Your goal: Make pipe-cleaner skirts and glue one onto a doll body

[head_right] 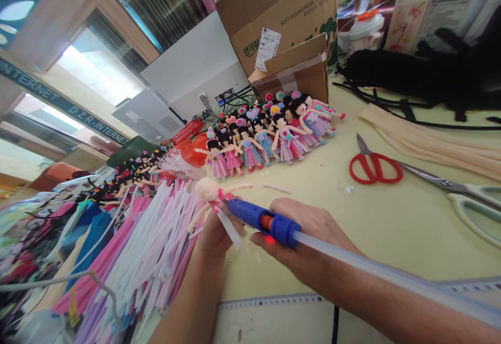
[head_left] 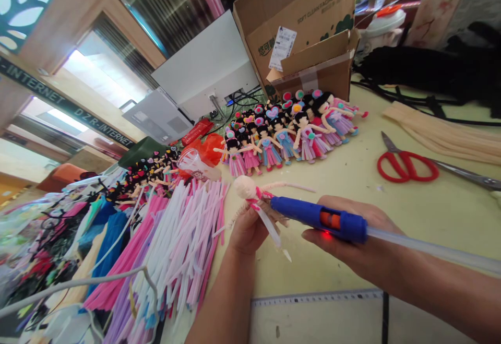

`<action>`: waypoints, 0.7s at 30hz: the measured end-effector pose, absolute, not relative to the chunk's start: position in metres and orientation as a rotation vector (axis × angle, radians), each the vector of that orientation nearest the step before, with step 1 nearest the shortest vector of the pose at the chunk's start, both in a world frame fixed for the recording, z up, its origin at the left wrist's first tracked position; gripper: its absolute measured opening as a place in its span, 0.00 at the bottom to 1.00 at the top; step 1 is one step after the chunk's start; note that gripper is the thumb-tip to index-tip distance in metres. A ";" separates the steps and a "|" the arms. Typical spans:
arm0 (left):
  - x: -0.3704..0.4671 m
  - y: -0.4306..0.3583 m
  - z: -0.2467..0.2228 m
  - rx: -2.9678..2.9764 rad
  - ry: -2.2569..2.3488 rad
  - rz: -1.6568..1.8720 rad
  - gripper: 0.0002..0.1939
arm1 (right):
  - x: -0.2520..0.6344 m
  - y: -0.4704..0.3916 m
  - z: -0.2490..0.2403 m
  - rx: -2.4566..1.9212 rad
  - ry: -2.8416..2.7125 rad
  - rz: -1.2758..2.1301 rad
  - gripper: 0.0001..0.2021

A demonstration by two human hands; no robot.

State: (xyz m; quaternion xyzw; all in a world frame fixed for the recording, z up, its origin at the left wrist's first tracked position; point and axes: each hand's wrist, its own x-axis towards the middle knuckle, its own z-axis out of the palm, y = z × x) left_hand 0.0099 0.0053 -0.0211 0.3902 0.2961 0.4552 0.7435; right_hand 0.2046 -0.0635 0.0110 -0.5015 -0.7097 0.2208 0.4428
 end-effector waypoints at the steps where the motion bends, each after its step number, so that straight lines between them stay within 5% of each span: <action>1: 0.010 0.005 -0.021 0.859 0.657 0.997 0.20 | 0.205 -0.063 0.011 -1.246 -1.761 0.548 0.15; 21: 0.010 0.005 -0.021 0.892 0.687 0.996 0.20 | 0.202 -0.066 0.012 -1.275 -1.793 0.595 0.14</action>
